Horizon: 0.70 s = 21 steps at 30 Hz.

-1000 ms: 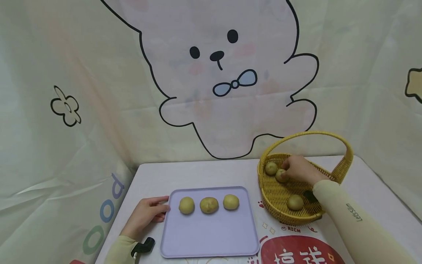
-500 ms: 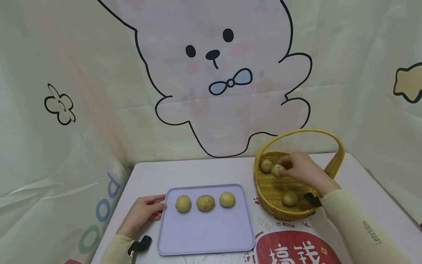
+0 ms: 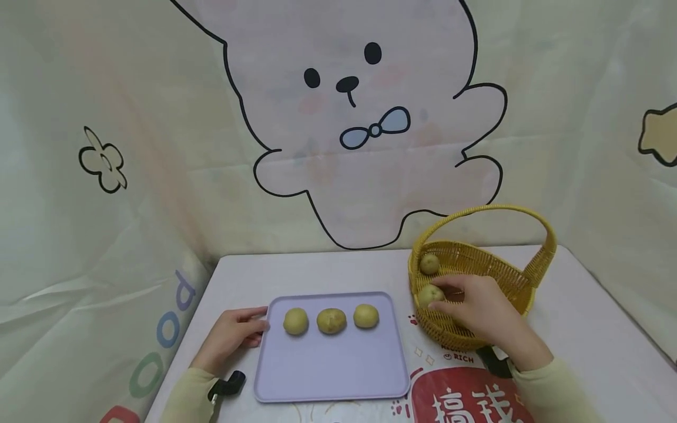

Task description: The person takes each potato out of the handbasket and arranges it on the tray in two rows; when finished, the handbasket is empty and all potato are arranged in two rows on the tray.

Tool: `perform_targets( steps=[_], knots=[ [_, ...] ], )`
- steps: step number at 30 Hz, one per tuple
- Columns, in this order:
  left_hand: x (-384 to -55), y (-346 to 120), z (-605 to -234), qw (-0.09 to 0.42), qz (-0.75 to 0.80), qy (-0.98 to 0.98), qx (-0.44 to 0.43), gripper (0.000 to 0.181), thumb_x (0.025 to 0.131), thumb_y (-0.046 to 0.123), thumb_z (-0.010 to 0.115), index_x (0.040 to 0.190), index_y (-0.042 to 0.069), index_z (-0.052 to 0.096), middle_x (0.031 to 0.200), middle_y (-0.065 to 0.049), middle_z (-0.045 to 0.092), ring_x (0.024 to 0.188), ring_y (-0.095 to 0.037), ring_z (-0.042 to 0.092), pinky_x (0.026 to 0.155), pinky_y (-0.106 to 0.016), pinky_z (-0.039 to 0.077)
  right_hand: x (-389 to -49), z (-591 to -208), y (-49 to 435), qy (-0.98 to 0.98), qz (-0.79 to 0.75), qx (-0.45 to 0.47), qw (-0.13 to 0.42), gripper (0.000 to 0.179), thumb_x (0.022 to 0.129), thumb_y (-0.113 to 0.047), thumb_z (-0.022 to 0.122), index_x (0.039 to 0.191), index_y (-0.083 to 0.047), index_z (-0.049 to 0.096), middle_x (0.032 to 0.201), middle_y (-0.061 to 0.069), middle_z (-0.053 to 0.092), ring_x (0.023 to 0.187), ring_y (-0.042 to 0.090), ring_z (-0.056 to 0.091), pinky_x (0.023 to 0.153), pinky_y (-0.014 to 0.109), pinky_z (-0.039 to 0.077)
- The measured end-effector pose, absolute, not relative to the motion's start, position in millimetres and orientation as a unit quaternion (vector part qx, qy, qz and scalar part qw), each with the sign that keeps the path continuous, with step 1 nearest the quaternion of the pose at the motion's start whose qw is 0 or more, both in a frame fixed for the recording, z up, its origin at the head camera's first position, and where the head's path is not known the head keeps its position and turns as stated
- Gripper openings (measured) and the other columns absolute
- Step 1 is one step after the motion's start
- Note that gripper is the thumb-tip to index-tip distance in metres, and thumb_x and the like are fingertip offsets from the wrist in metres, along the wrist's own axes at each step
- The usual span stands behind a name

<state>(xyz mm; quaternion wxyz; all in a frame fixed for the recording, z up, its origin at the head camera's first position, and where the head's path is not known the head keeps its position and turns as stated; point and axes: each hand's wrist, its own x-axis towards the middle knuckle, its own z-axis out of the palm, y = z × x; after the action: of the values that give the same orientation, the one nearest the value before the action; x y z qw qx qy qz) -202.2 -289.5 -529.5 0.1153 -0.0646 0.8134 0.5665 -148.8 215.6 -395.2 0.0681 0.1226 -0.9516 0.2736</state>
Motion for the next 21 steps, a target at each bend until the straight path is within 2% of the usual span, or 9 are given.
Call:
perform_targets(
  steps=[7,15,21],
  knots=[
    [-203,-287,-529,0.12,0.578,0.806,-0.049,0.058,0.091,0.019,0.086,0.144,0.002,0.068,0.084,-0.004,0.073,0.067,-0.012,0.07,0.066,-0.025,0.065,-144,-406,182,-0.933,0.327,0.143,0.049,0.035,0.087,-0.026,0.093,0.118,-0.012,0.082,0.11,0.0,0.082,0.097,0.013,0.076,0.084,0.037,0.067],
    [-205,-287,-528,0.114,0.576,0.808,-0.057,0.056,0.092,0.019,0.086,0.143,0.003,0.07,0.087,-0.005,0.076,0.069,-0.013,0.071,0.066,-0.024,0.064,-152,-428,134,-0.913,0.352,0.207,0.013,0.037,0.086,-0.021,0.093,0.118,-0.007,0.081,0.112,0.004,0.081,0.097,0.015,0.077,0.083,0.035,0.068],
    [-202,-291,-528,0.116,0.576,0.807,-0.06,0.056,0.091,0.019,0.086,0.143,0.003,0.07,0.087,-0.005,0.076,0.069,-0.013,0.071,0.066,-0.025,0.064,-156,-439,90,-0.904,0.353,0.238,-0.024,0.035,0.085,-0.019,0.093,0.116,-0.008,0.082,0.108,0.003,0.082,0.096,0.012,0.075,0.085,0.033,0.066]
  ],
)
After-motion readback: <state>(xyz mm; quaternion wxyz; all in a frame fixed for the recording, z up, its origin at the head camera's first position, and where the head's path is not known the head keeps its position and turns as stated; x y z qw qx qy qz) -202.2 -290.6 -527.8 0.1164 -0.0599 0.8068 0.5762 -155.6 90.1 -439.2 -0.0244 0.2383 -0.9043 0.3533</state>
